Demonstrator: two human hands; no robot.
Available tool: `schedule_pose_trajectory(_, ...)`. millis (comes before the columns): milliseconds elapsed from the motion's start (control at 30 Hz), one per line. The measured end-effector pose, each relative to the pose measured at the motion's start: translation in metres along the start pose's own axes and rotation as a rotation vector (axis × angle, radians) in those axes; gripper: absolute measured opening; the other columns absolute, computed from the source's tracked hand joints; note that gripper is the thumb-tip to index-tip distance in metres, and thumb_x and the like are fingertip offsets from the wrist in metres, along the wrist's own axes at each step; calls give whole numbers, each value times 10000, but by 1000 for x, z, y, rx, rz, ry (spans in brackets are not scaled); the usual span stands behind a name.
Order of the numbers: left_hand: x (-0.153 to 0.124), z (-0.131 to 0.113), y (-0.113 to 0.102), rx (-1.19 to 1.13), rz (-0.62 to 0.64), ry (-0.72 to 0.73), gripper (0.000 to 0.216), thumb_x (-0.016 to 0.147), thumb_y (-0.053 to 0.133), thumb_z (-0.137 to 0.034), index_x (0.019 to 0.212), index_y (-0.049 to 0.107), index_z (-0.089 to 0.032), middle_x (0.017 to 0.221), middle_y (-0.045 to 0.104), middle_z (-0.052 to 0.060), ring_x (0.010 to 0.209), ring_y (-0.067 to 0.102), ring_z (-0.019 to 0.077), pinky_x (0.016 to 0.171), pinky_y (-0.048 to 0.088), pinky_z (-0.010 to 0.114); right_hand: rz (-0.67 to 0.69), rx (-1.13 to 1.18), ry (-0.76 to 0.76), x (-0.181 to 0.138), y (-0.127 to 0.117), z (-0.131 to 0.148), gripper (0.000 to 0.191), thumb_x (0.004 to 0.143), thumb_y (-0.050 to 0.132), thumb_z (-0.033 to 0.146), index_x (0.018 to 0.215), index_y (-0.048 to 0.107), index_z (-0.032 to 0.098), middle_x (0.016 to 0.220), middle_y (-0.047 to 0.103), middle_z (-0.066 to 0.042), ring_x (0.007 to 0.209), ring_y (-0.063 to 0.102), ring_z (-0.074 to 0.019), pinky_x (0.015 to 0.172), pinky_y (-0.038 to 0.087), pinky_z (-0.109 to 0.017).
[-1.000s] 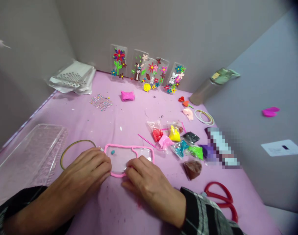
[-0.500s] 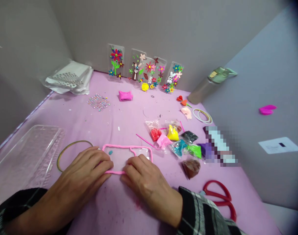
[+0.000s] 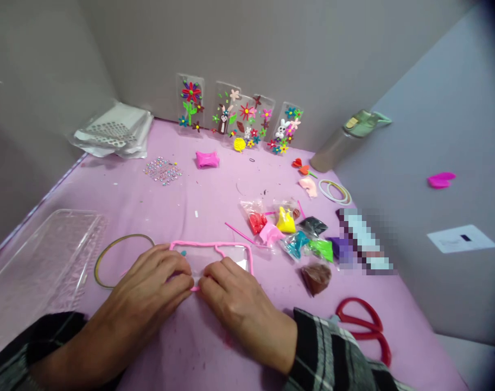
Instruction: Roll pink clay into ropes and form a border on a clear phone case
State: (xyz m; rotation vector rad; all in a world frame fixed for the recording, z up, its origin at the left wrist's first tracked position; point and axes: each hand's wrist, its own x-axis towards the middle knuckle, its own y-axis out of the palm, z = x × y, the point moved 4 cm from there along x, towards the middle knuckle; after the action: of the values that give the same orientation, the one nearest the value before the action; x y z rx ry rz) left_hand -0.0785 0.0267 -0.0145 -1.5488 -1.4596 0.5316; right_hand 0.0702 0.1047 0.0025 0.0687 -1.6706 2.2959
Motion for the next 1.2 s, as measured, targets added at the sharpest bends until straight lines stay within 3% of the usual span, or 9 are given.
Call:
schedule_pose_trajectory(167, -4, 6, -8, 109, -40, -36, 99, 992, 583, -271, 1088, 594, -247, 1103, 624, 16, 1095, 549, 199, 1130, 283, 415, -40, 20, 33, 0, -1, -2, 220, 1062, 506, 237, 902, 619, 135, 930, 618, -67, 862, 489, -199, 744, 455, -326)
schedule_pose_trajectory(367, -13, 17, -15, 201, -63, -45, 161, 965, 588, -263, 1121, 628, -279, 1171, 662, 12, 1156, 585, 223, 1133, 312, 447, 39, -11, 2, 0, -1, -1, 183, 1022, 509, 76, 881, 615, 126, 927, 607, -67, 841, 473, -189, 721, 438, -305)
schedule_pose_trajectory(567, -13, 15, -14, 179, -74, 4, 147, 977, 567, -252, 1097, 646, -285, 1150, 672, -3, 1138, 606, 203, 1135, 322, 433, -3, -11, 20, 1, -1, -1, 188, 1032, 519, 125, 875, 622, 123, 909, 601, -64, 840, 479, -192, 727, 438, -314)
schedule_pose_trajectory(767, -18, 23, -17, 229, -71, 52, 161, 900, 680, -328, 1056, 663, -291, 1184, 672, 12, 1206, 581, 242, 1149, 314, 447, 26, -2, 8, 1, 0, -1, 155, 1013, 546, 99, 887, 636, 114, 924, 613, -70, 854, 498, -193, 750, 444, -315)
schedule_pose_trajectory(1000, -17, 31, -19, 220, -51, 118, 126, 915, 626, -230, 1008, 681, -296, 1191, 664, 7, 1240, 543, 215, 1156, 288, 396, -87, 100, 62, -1, -3, -6, 203, 1046, 538, 239, 912, 643, 129, 937, 642, -67, 869, 528, -194, 756, 476, -322)
schedule_pose_trajectory(1200, -22, 29, -18, 155, -92, 28, 209, 944, 556, -192, 1062, 678, -315, 1217, 659, 7, 1252, 540, 219, 1162, 308, 438, -234, 331, 236, -10, -21, -30, 213, 1040, 463, 110, 1120, 654, 160, 1088, 667, -91, 983, 602, -185, 864, 539, -335)
